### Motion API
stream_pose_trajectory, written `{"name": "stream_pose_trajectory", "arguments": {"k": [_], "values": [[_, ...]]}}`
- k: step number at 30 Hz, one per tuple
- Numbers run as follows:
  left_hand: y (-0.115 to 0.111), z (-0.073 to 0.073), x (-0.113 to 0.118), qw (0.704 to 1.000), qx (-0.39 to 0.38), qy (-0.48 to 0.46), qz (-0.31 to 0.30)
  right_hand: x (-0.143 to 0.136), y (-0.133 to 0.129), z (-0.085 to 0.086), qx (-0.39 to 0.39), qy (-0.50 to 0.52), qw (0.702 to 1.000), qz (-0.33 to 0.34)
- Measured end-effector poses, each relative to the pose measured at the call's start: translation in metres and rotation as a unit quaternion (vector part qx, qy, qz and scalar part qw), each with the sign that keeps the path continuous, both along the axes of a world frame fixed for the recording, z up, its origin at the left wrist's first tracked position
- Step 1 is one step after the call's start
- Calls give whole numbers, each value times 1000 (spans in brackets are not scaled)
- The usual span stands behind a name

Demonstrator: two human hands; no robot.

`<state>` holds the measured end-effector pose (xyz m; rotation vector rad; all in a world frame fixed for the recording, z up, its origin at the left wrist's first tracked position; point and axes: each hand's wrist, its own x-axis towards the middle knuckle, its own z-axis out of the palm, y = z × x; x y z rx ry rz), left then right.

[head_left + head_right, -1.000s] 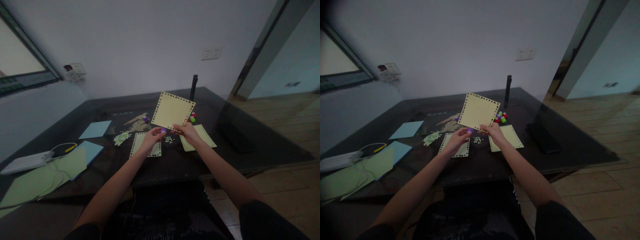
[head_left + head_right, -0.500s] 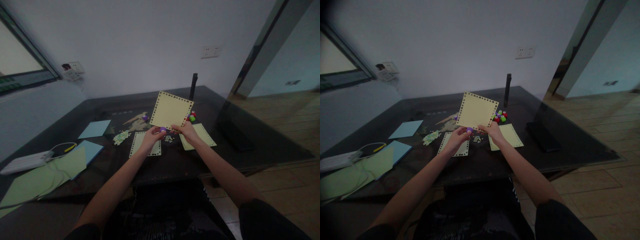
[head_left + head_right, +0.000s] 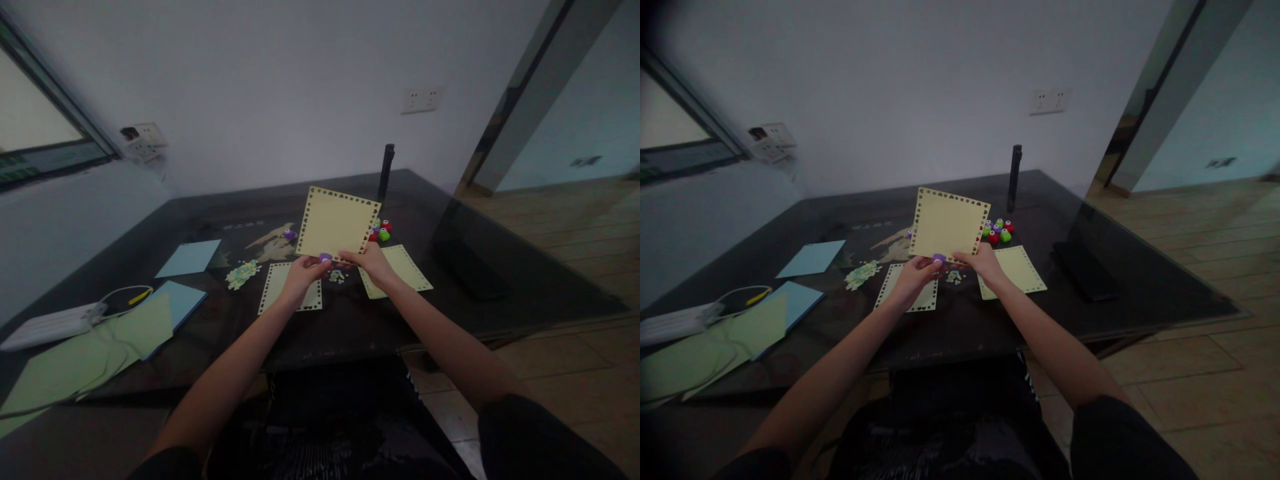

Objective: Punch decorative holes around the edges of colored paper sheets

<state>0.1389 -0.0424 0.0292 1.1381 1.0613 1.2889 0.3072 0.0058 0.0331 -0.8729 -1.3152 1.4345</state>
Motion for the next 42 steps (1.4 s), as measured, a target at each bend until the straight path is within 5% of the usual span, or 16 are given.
{"name": "stream_pose_trajectory", "arguments": {"k": [21, 42], "values": [[-2, 6, 2, 996, -47, -67, 22, -2, -2, 3, 17, -29, 999, -7], [-1, 2, 1, 998, -34, -29, 35, -1, 0, -2, 28, -44, 999, -8]]}}
